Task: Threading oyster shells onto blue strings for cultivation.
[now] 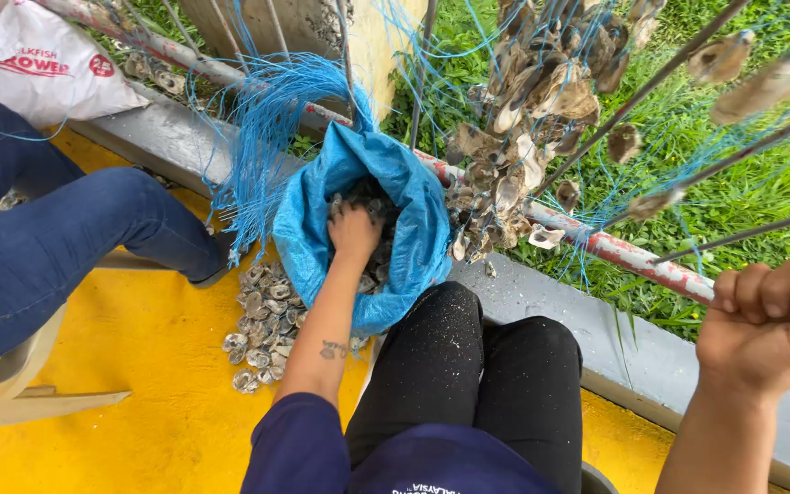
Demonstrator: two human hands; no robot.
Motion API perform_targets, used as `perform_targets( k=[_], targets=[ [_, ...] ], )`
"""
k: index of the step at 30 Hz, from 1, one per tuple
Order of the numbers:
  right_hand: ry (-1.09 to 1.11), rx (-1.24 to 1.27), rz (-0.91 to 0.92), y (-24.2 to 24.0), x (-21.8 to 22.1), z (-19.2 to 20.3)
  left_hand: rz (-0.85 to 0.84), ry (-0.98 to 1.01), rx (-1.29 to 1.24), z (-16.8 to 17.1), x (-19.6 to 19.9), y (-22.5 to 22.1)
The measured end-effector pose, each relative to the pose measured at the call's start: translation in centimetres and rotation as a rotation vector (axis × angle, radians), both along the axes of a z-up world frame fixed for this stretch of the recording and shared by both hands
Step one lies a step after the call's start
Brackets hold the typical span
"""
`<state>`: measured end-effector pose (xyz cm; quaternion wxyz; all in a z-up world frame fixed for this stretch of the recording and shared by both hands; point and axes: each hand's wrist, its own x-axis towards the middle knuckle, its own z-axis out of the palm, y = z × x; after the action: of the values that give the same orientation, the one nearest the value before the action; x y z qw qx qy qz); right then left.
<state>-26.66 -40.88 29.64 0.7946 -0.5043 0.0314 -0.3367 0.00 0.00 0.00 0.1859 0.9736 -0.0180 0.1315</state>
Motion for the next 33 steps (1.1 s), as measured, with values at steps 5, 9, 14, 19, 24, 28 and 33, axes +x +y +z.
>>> perform_targets(
  k=[5,9,14,19,24,28,33],
  targets=[
    [0.033,-0.134,-0.044,1.1,-0.3,1.9,0.058,0.013,-0.158,-1.0,-0.4,-1.6],
    [0.013,-0.171,-0.001,-1.1,-1.5,-0.7,0.055,-0.049,-0.542,-0.4,-1.6,-1.2],
    [-0.024,-0.033,0.013,-3.3,-1.8,-1.6,0.021,0.033,-1.151,1.4,-1.8,1.5],
    [0.023,-0.074,-0.039,0.8,-0.8,2.5,-0.046,-0.125,-1.065,8.0,-3.8,2.3],
    [0.026,-0.134,-0.032,1.3,-1.0,2.3,-0.315,0.04,-0.038,8.8,-6.0,0.4],
    [0.02,-0.058,-0.012,1.3,-1.1,2.7,-0.425,0.501,0.052,2.6,-6.4,-0.9],
    [0.022,-0.073,0.003,0.5,-1.4,1.9,-0.571,0.481,-0.133,4.0,-8.1,-0.9]
  ],
)
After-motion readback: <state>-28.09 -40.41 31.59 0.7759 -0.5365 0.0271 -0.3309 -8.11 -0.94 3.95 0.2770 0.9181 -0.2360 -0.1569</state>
